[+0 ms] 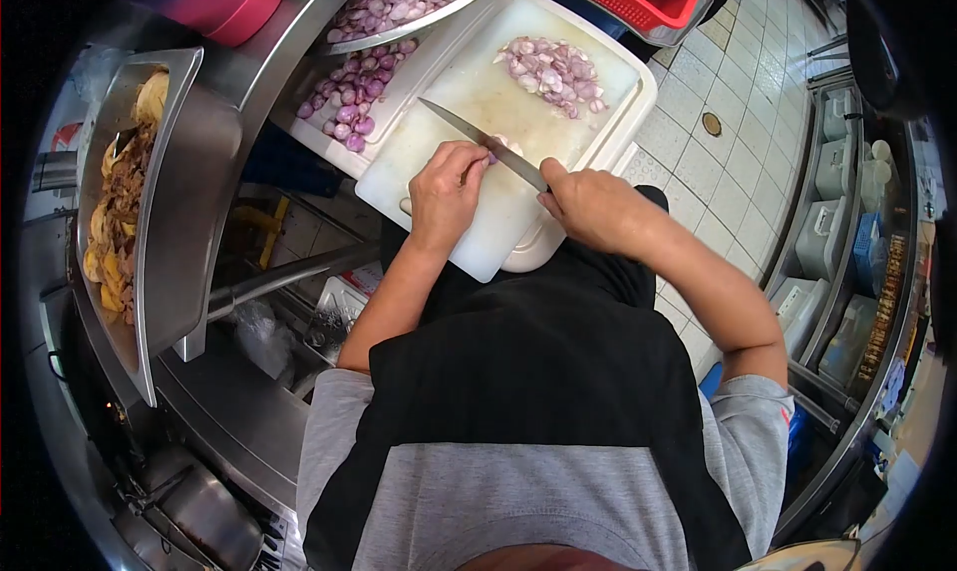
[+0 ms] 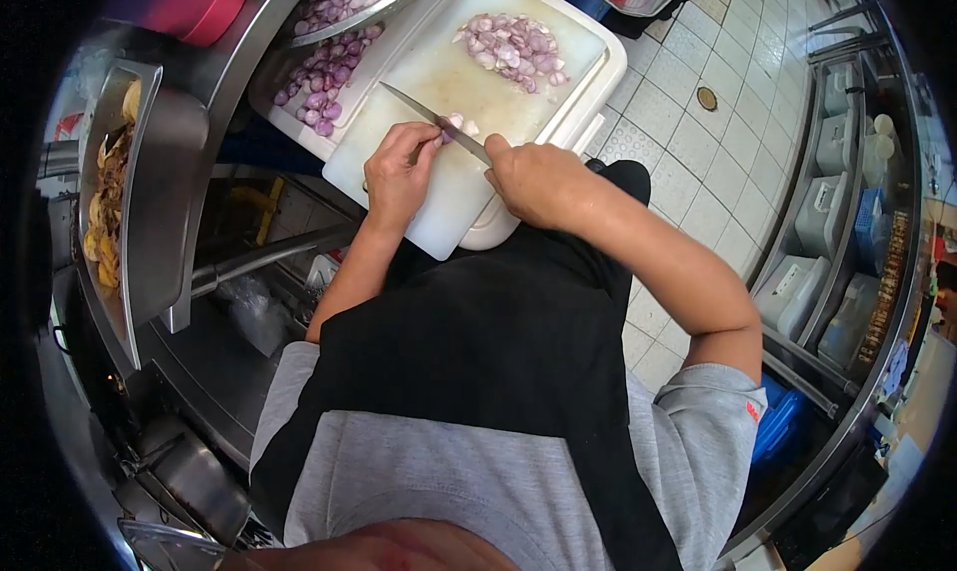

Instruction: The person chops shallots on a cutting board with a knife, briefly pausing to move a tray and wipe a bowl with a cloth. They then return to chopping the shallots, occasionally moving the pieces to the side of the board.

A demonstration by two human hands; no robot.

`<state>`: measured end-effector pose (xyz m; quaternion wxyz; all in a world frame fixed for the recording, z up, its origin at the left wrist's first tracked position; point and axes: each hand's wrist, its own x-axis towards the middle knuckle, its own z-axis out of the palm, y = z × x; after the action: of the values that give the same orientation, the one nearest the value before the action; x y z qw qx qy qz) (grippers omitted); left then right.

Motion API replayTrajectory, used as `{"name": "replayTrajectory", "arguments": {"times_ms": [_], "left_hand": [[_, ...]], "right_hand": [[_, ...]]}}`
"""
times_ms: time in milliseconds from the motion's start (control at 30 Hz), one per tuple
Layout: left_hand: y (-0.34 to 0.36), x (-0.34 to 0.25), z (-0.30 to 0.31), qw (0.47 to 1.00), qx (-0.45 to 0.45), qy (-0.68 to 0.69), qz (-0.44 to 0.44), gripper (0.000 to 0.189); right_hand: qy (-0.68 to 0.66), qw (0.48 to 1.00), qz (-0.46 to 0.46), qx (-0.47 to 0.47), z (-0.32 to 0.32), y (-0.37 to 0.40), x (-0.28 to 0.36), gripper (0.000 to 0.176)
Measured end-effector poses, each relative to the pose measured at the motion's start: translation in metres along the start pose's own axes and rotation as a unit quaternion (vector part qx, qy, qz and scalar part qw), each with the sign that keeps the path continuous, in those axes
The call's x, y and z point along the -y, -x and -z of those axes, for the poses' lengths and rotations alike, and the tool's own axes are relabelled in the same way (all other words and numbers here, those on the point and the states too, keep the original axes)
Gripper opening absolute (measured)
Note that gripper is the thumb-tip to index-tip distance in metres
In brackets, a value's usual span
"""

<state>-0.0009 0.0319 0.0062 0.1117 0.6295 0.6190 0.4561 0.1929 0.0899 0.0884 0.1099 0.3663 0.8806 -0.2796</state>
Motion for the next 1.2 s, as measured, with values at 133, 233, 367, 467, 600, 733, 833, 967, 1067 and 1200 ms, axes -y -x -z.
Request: {"name": "replayTrajectory", "arguments": {"times_ms": [133, 233, 367, 467, 600, 733, 833, 967, 1067, 1200], "left_hand": [[0.000, 0.003, -0.002, 1.000, -0.009, 0.004, -0.010, 0.010], [0.002, 0.002, -0.001, 1.000, -0.008, -0.002, -0.007, 0.010], [0.002, 0.002, -0.001, 1.000, -0.004, -0.008, -0.008, 0.011], [0.001, 0.002, -0.001, 1.000, -0.004, -0.011, -0.009, 0.011], [0.002, 0.002, -0.001, 1.000, -0.003, -0.005, -0.001, 0.011], [-0.002, 0.000, 0.001, 1.000, 0.004, -0.001, 0.003, 0.009], [-0.006, 0.003, 0.008, 0.998, 0.056, -0.019, 0.012, 0.010], [-0.016, -0.009, 0.011, 0.989, 0.106, -0.071, 0.073, 0.010], [-0.016, -0.015, 0.005, 0.986, 0.116, -0.064, 0.102, 0.010], [-0.008, -0.005, 0.002, 0.995, 0.090, -0.039, 0.032, 0.011]], "right_hand": [[-0.036, 0.999, -0.009, -0.038, -0.029, -0.013, -0.008, 0.028], [-0.010, 0.997, 0.037, -0.071, -0.017, -0.012, -0.009, 0.028], [0.016, 1.000, 0.014, 0.007, 0.025, 0.005, 0.008, 0.028], [0.001, 1.000, 0.008, -0.009, 0.011, 0.007, 0.004, 0.028], [-0.017, 0.998, -0.003, -0.055, -0.035, -0.008, -0.005, 0.028], [-0.108, 0.991, 0.009, -0.076, -0.043, -0.021, -0.024, 0.030], [-0.133, 0.989, 0.022, -0.066, -0.028, -0.020, -0.041, 0.032], [-0.084, 0.993, 0.014, -0.081, -0.018, -0.005, -0.038, 0.032], [-0.043, 0.995, 0.008, -0.092, -0.026, 0.006, -0.029, 0.029], [-0.025, 0.994, 0.017, -0.107, -0.038, 0.003, -0.026, 0.028]]}}
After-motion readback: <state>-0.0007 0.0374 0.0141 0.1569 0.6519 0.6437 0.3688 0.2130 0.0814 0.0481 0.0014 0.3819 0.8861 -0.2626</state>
